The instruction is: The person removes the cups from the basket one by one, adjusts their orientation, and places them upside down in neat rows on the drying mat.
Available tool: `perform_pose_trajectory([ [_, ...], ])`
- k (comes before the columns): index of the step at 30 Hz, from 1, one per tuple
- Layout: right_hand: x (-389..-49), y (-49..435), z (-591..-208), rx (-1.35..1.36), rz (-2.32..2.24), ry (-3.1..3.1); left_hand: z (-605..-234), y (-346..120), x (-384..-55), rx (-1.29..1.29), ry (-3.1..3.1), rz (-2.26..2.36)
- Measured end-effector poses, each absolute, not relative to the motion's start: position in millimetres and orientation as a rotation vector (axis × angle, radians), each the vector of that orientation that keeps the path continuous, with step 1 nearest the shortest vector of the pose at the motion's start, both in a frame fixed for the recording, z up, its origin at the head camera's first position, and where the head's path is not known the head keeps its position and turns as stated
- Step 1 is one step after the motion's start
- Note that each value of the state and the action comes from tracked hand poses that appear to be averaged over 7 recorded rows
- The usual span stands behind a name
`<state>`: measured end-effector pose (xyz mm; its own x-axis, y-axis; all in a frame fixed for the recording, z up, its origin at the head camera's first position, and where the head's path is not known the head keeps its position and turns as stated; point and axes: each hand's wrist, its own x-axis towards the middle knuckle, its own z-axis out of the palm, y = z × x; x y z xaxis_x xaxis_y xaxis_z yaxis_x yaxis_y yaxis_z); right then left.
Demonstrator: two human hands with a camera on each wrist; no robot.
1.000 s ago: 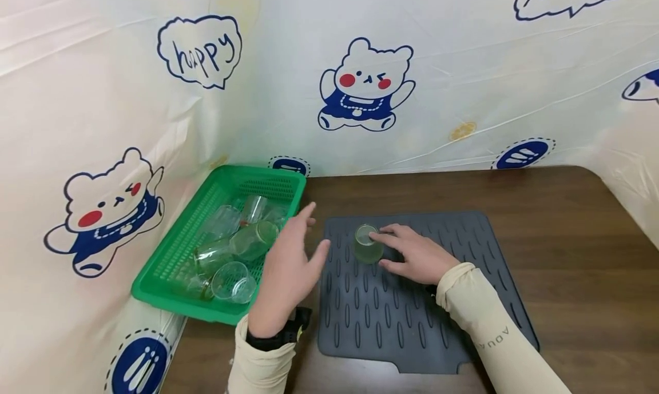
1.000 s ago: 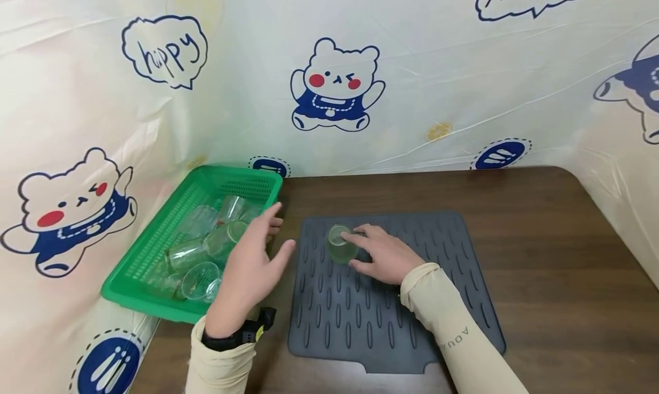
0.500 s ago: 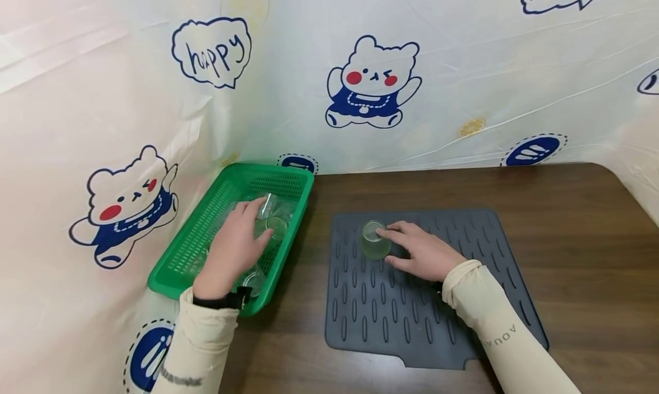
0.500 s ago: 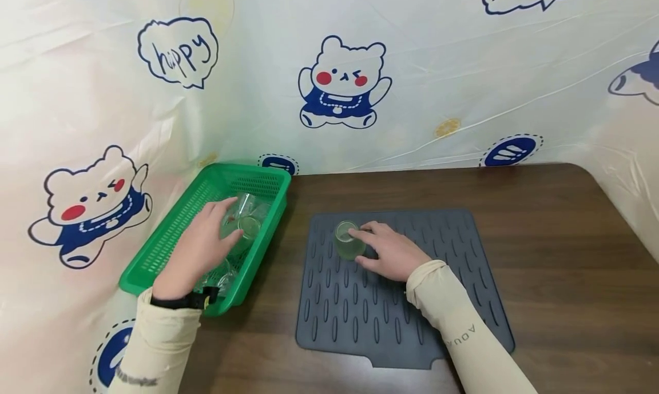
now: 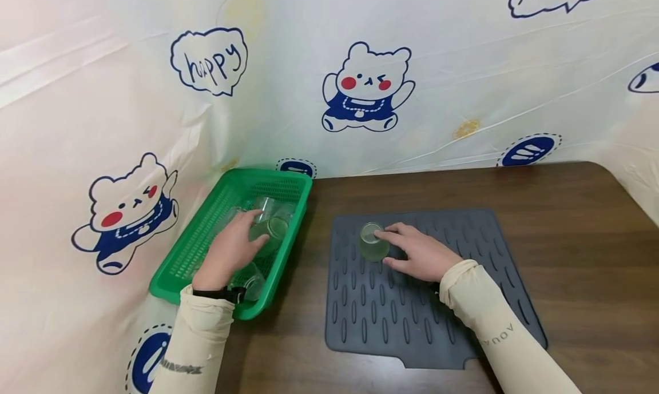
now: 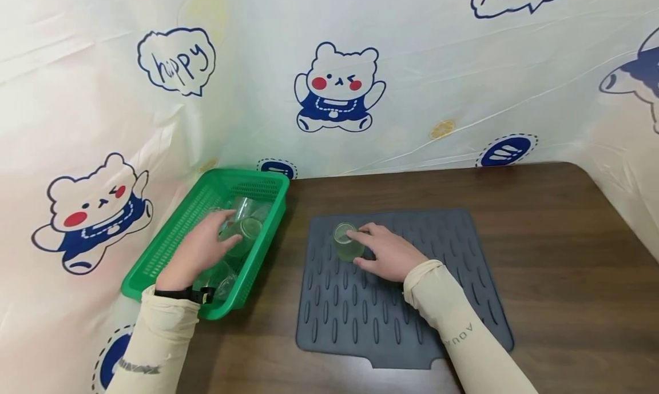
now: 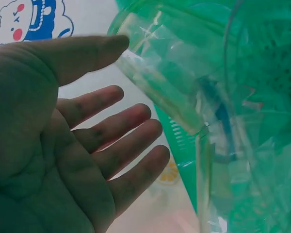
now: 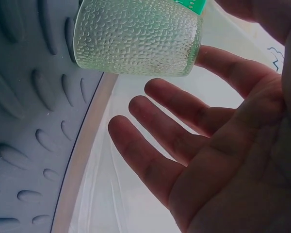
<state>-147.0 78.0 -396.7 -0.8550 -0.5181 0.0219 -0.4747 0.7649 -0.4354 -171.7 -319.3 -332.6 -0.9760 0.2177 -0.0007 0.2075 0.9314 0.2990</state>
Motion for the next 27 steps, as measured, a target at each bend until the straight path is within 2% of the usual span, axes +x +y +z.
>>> perform_pose_trajectory([
  [15, -147.9, 80.9, -394.9, -0.761, -0.676, 2.846, -349.1, -316.6, -181.4, 0.349, 3.082, 0.379],
  [27, -149.2, 81.7, -396.8, -0.79, -0.62, 2.884, -354.9, -319.8, -178.8, 0.262, 3.04, 0.422],
])
